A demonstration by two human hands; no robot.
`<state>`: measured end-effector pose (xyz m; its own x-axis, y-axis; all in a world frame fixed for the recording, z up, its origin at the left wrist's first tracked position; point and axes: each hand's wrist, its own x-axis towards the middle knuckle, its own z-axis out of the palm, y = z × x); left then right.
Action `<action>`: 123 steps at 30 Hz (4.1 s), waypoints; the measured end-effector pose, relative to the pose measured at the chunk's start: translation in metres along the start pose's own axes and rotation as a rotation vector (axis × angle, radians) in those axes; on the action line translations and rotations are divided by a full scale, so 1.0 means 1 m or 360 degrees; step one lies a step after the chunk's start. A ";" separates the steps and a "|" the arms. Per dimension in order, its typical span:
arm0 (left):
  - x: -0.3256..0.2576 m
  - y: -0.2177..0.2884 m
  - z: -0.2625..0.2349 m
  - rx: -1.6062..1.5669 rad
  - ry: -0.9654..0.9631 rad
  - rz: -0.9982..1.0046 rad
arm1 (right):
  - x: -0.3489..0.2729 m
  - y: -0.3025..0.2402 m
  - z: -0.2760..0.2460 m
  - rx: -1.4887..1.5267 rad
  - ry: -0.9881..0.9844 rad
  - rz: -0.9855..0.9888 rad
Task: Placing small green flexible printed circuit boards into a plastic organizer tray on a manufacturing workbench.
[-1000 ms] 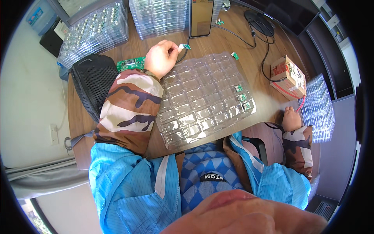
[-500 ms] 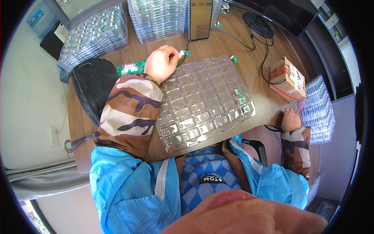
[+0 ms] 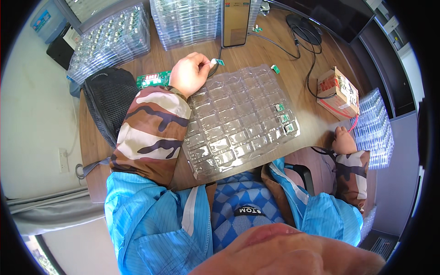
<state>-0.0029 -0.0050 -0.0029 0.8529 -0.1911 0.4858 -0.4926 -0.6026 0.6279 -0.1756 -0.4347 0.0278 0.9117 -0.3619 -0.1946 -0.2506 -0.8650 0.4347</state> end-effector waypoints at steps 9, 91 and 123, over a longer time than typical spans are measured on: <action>0.000 -0.002 0.000 -0.0004 -0.0009 -0.0008 | -0.007 -0.004 0.000 0.0127 -0.0006 -0.0003; 0.000 0.000 0.000 0.0028 -0.0097 0.0256 | 0.129 -0.167 -0.080 0.1325 0.1111 -0.1005; 0.006 -0.029 -0.010 0.0094 -0.0349 0.0347 | 0.016 0.340 0.100 0.1634 0.1180 0.0896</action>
<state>0.0149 0.0190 -0.0113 0.7484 -0.4796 0.4581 -0.6626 -0.5717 0.4839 -0.2783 -0.7698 0.0850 0.4858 -0.7565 0.4378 -0.4687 -0.6482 -0.6001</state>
